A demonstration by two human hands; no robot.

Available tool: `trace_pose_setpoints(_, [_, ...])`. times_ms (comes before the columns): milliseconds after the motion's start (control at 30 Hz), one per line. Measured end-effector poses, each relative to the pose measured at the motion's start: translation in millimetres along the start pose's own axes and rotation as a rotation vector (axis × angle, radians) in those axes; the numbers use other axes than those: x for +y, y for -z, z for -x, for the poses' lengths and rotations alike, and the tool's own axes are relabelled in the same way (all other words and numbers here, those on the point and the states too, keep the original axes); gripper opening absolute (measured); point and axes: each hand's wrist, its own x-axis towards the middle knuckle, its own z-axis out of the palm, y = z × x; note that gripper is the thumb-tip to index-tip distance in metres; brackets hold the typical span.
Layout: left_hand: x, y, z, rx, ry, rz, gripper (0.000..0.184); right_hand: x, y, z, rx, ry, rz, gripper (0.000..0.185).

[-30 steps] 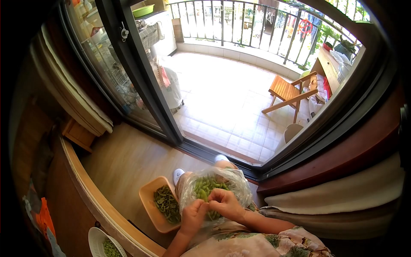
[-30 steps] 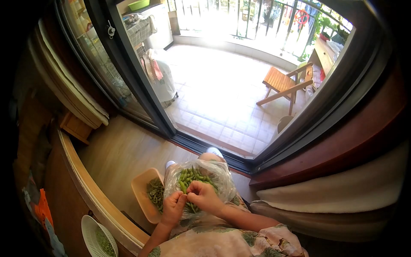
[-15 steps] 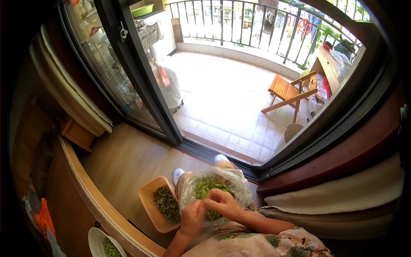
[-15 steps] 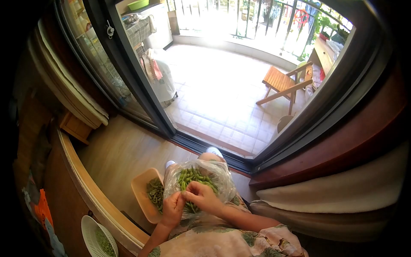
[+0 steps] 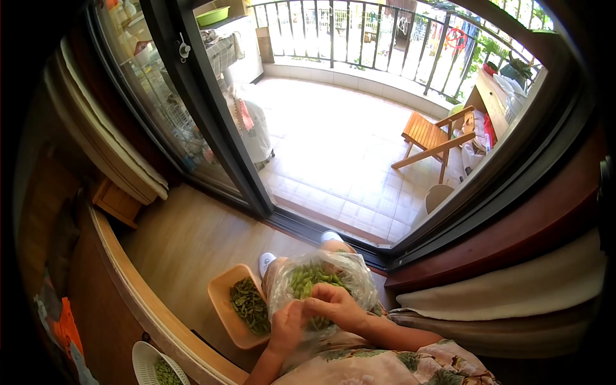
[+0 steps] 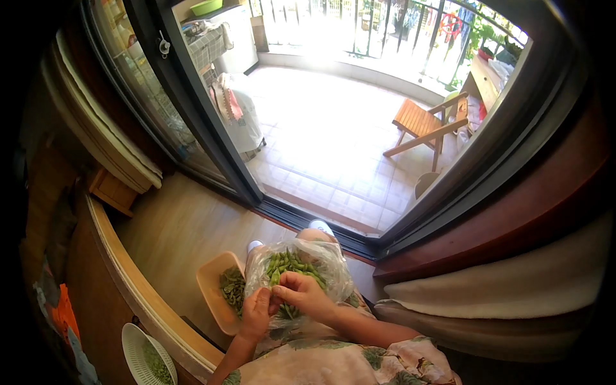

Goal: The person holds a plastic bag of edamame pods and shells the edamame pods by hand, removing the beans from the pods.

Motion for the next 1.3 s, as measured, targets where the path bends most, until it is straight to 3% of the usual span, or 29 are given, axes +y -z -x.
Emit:
trace_pose_setpoints(200, [-5,0,-1,0.01,-0.095,-0.082,0.039,1,-1,0,0.0,0.013,0.056,0.01])
trace_pose_setpoints(333, [-2,-1,-1,-0.001,-0.041,-0.011,0.035,2,-4,2,0.052,0.06,0.123,0.008])
trace_pose_setpoints(467, [-11,6,-4,-0.054,-0.007,-0.021,0.028,17,3,1,0.157,0.167,0.427,0.008])
trace_pose_setpoints(567, [-7,5,-3,-0.066,-0.028,-0.036,0.028,21,5,1,0.151,0.159,0.437,0.007])
trace_pose_setpoints(700, [-14,8,-4,-0.12,-0.036,0.038,0.034,6,-5,1,0.12,0.069,0.205,0.011])
trace_pose_setpoints(867, [-16,11,-5,-0.116,-0.052,-0.078,0.029,4,-2,2,0.112,0.008,0.165,0.01])
trace_pose_setpoints(1100, [-8,3,-6,-0.131,-0.028,-0.057,0.022,0,-9,3,0.231,0.114,0.244,0.007])
trace_pose_setpoints(1167, [-8,5,-6,-0.166,0.044,0.029,0.02,3,-4,1,0.291,0.166,0.369,0.007])
trace_pose_setpoints(1300, [-6,8,-8,-0.175,0.161,0.194,0.018,8,1,-2,0.323,0.193,0.292,0.009])
